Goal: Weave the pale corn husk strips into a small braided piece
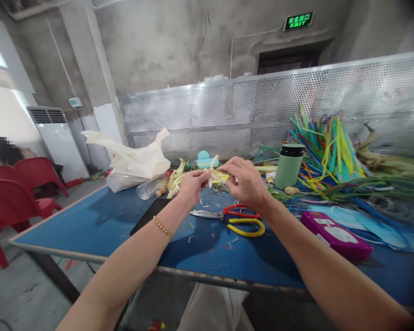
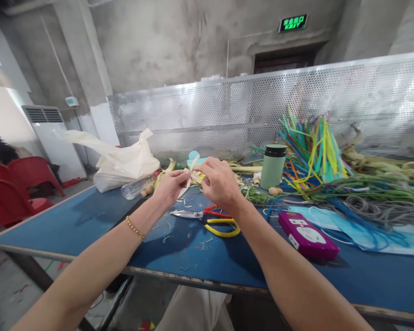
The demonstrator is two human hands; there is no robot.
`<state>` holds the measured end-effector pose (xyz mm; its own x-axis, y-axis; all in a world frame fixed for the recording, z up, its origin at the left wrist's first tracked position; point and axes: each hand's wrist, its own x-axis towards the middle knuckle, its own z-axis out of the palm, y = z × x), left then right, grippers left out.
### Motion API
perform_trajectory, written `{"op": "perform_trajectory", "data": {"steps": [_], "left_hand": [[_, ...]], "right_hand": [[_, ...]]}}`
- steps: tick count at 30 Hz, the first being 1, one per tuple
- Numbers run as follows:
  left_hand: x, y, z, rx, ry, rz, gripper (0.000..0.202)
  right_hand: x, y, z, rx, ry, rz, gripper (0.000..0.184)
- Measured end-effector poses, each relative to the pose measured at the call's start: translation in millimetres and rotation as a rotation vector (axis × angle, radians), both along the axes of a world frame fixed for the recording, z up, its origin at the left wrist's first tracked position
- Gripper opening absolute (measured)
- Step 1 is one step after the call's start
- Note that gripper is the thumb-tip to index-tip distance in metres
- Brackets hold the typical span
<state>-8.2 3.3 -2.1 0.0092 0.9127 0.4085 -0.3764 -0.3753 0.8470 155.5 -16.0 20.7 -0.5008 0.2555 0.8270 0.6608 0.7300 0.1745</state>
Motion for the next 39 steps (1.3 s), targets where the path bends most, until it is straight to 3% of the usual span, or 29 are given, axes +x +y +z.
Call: {"op": "perform_trajectory", "data": {"steps": [5, 9, 13, 19, 23, 29, 33, 39], "left_hand": [[1, 1, -2.7, -0.031, -0.016, 0.037, 0.02], [4, -4, -1.6, -0.079, -0.021, 0.004, 0.02], [5, -8, 1.1, -0.101, 0.001, 0.025, 0.02], [6, -11, 3.9, -0.042, 0.053, 0.014, 0.021], [8, -15, 6.5, -0.047, 0.062, -0.014, 0.023], [6, -12, 4.9, -0.024, 0.078, -0.046, 0.022], [5, -10, 3.1, -0.03, 0.073, -0.071, 0.022], [5, -10, 3.5, -0.025, 0.044, -0.109, 0.023]], "right_hand": [[-12, -8, -4.0, 0.057, -0.2, -0.074, 0.018], [-15, -7, -7.1, 0.082, -0.187, -0.113, 0.025], [-15, -2, -10.1, 0.012, -0.033, -0.032, 0.02], [-15, 7, -11.8, -0.244, 0.396, 0.109, 0.013], [-12, 14, -11.4, -0.354, 0.547, 0.132, 0.013], [-11, 18, -13.7, -0.531, 0.654, 0.232, 0.015], [-10, 17, -12.1, -0.507, 0.623, 0.188, 0.015], [-13, 17, -11.5, -0.541, 0.643, 0.269, 0.015]]}}
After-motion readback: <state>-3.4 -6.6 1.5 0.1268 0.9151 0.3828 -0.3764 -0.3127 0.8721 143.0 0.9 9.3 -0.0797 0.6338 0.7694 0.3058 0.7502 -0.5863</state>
